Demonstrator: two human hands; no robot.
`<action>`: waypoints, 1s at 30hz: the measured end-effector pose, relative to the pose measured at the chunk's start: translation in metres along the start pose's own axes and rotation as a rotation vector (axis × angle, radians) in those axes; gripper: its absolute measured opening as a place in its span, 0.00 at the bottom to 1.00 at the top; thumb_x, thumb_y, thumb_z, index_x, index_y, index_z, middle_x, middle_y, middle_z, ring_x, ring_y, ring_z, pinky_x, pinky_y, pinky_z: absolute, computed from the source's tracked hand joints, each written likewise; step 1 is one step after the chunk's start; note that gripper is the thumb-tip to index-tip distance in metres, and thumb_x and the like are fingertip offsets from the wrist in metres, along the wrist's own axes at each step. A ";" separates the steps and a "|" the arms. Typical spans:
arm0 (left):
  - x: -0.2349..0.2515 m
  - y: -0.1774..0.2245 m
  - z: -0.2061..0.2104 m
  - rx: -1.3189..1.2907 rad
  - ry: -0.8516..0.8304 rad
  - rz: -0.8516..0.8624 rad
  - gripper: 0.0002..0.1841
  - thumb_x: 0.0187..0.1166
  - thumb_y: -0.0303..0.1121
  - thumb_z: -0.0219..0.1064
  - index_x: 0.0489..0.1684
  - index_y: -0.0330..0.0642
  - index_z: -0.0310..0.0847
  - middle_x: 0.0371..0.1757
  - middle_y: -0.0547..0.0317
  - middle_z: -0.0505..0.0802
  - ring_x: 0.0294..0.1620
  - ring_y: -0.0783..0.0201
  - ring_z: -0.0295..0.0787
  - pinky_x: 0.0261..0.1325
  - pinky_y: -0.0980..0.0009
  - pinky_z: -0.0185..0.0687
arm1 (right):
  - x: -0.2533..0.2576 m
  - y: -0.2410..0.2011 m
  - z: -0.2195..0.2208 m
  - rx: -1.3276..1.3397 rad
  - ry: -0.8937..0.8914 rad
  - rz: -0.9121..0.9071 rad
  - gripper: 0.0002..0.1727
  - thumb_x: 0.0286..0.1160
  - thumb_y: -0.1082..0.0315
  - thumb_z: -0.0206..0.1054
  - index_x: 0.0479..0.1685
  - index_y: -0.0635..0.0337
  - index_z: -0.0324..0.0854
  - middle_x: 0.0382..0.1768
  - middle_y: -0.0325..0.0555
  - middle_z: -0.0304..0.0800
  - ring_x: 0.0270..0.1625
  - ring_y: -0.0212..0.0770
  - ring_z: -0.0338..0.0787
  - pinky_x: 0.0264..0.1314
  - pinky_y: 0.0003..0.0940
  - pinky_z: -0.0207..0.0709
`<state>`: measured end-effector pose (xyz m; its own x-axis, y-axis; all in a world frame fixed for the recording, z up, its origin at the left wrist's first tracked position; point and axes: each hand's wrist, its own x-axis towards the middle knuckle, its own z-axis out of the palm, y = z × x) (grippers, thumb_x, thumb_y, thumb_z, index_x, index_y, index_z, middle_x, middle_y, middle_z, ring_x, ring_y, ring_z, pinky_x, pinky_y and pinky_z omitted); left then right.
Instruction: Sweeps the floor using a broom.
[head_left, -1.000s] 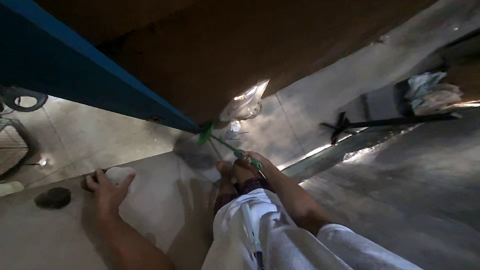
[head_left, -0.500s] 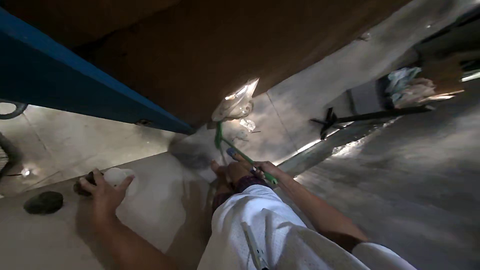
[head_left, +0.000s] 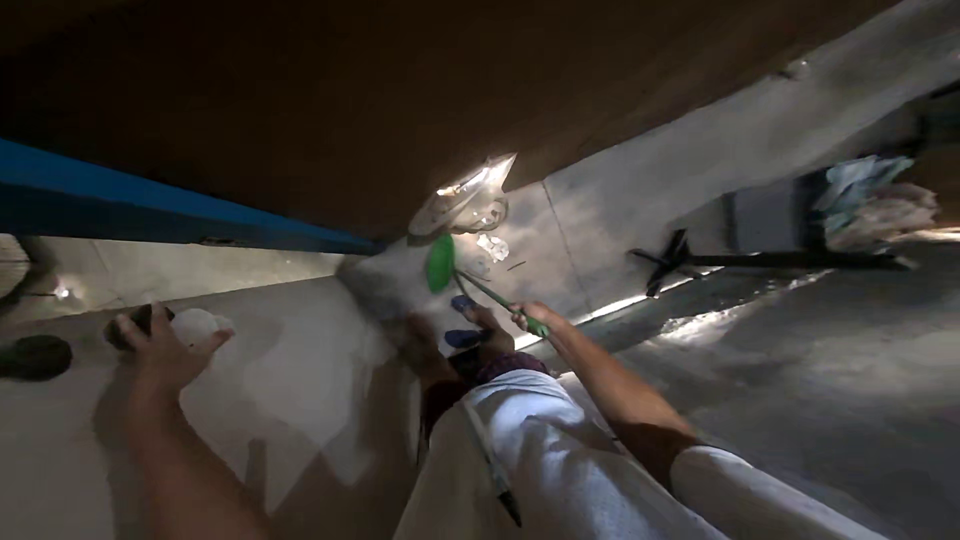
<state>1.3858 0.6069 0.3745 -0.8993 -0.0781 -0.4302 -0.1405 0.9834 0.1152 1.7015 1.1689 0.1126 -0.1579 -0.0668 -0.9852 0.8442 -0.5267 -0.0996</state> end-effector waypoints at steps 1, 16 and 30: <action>-0.002 0.009 0.000 -0.011 -0.009 -0.009 0.59 0.68 0.48 0.83 0.97 0.43 0.41 0.95 0.30 0.31 0.92 0.20 0.36 0.81 0.21 0.51 | -0.011 0.002 -0.016 0.010 0.049 0.010 0.10 0.89 0.60 0.54 0.51 0.56 0.75 0.21 0.36 0.75 0.13 0.27 0.71 0.13 0.19 0.67; -0.025 0.093 0.006 0.042 -0.045 0.001 0.52 0.71 0.51 0.80 0.94 0.41 0.52 0.95 0.30 0.32 0.92 0.19 0.30 0.82 0.20 0.47 | -0.034 -0.038 0.032 -0.372 -0.192 0.060 0.14 0.91 0.55 0.55 0.54 0.56 0.76 0.21 0.34 0.74 0.14 0.26 0.70 0.14 0.20 0.67; -0.035 0.137 0.021 0.067 -0.091 0.041 0.49 0.68 0.60 0.79 0.90 0.48 0.63 0.96 0.39 0.28 0.90 0.17 0.43 0.72 0.18 0.61 | -0.072 -0.012 -0.020 -0.409 0.071 -0.026 0.11 0.89 0.61 0.56 0.48 0.59 0.77 0.20 0.37 0.76 0.14 0.30 0.74 0.16 0.25 0.72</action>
<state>1.4061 0.7480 0.3868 -0.8621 -0.0259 -0.5061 -0.0738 0.9945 0.0749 1.7127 1.1970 0.1815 -0.1579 0.0080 -0.9874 0.9766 -0.1465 -0.1573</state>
